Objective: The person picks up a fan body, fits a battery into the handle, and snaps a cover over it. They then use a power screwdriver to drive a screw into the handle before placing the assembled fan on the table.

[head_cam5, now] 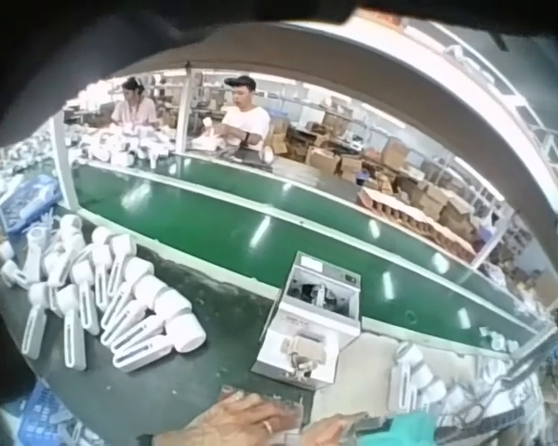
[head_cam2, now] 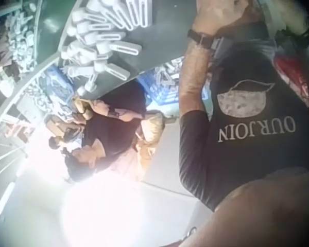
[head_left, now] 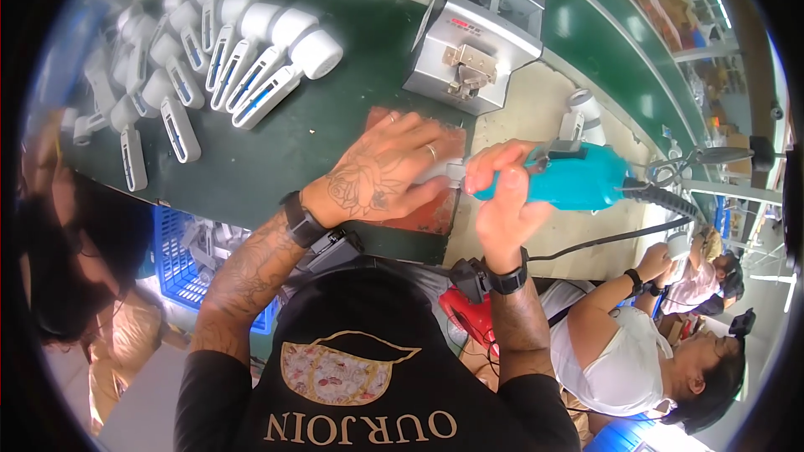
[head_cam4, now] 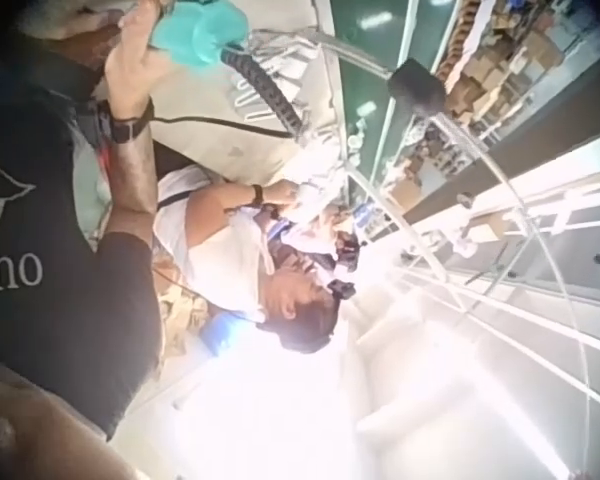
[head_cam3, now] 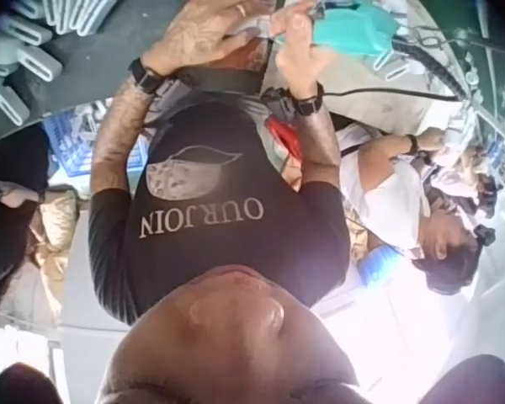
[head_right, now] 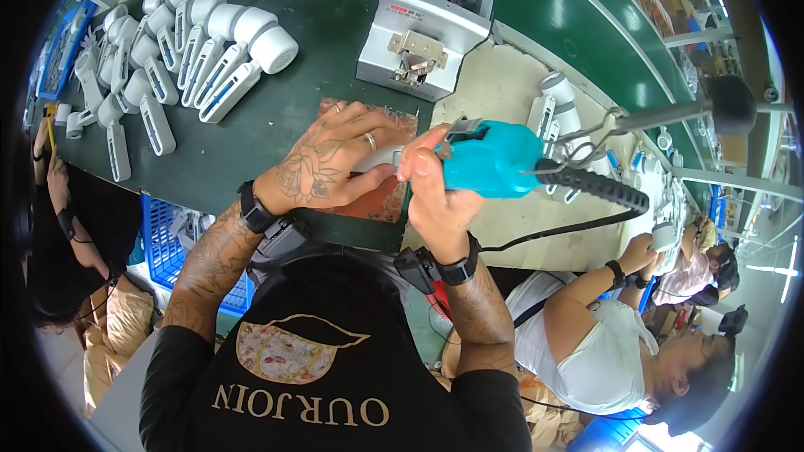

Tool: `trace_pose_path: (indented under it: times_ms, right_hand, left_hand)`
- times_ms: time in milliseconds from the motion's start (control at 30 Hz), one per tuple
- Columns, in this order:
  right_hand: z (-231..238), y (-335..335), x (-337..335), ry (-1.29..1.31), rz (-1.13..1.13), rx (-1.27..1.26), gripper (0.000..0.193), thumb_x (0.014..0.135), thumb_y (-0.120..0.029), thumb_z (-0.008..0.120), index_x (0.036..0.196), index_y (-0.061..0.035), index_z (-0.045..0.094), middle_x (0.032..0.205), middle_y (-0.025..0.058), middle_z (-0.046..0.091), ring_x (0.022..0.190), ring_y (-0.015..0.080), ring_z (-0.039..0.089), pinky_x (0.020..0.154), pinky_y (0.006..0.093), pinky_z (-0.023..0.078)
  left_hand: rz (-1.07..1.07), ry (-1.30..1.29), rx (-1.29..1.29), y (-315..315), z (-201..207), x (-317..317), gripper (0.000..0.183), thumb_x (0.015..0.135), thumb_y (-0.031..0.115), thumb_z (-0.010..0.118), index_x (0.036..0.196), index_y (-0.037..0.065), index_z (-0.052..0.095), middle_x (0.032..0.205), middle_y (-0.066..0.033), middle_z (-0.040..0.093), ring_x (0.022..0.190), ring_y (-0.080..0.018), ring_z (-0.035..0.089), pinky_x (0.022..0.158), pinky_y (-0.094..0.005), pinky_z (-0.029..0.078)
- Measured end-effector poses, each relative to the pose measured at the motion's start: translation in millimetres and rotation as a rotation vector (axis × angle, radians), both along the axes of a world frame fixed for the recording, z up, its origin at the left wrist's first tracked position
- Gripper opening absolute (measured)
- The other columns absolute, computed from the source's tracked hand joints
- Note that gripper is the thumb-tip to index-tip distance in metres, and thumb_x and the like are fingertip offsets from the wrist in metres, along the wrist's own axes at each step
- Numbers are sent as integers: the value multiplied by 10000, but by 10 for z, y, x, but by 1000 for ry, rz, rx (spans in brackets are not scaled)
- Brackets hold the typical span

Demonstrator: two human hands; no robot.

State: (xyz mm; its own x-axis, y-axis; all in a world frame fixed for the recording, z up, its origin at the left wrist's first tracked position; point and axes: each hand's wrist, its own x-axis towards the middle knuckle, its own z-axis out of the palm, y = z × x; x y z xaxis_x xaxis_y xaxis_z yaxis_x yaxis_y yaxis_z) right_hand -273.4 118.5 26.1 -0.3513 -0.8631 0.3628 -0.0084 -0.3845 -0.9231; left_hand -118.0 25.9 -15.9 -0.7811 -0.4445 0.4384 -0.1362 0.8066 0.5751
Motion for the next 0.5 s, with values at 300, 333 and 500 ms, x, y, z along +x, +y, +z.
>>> trace_pose_path:
  times_ms: [300, 333, 500]
  right_hand:
    - [-115, 190, -237, -366, -75, 15, 395, 1029, -399, 583, 1134, -19, 582, 714, 28, 508, 641, 151, 490, 587, 287, 412]
    - [84, 235, -123, -506, -169, -33, 434, 1030, -453, 560, 1148, -36, 578, 689, -4, 434, 618, 126, 423, 557, 273, 351]
    - [665, 488, -5, -314, -160, -331, 470, 1073, -507, 464, 1094, -47, 557, 684, -8, 395, 614, 98, 363, 594, 259, 317]
  left_hand:
    - [-54, 185, -169, 131, 92, 118, 386, 799, 231, 785, 1145, 96, 680, 1112, -107, 674, 1066, -325, 657, 885, -431, 530]
    - [-67, 160, -176, 288, 17, 119, 369, 807, 238, 785, 1132, 101, 677, 1066, -101, 673, 1031, -321, 665, 854, -422, 544]
    - [195, 336, 83, 372, 94, 787, 327, 887, 194, 723, 1183, 76, 650, 1035, -151, 690, 949, -356, 674, 829, -442, 564]
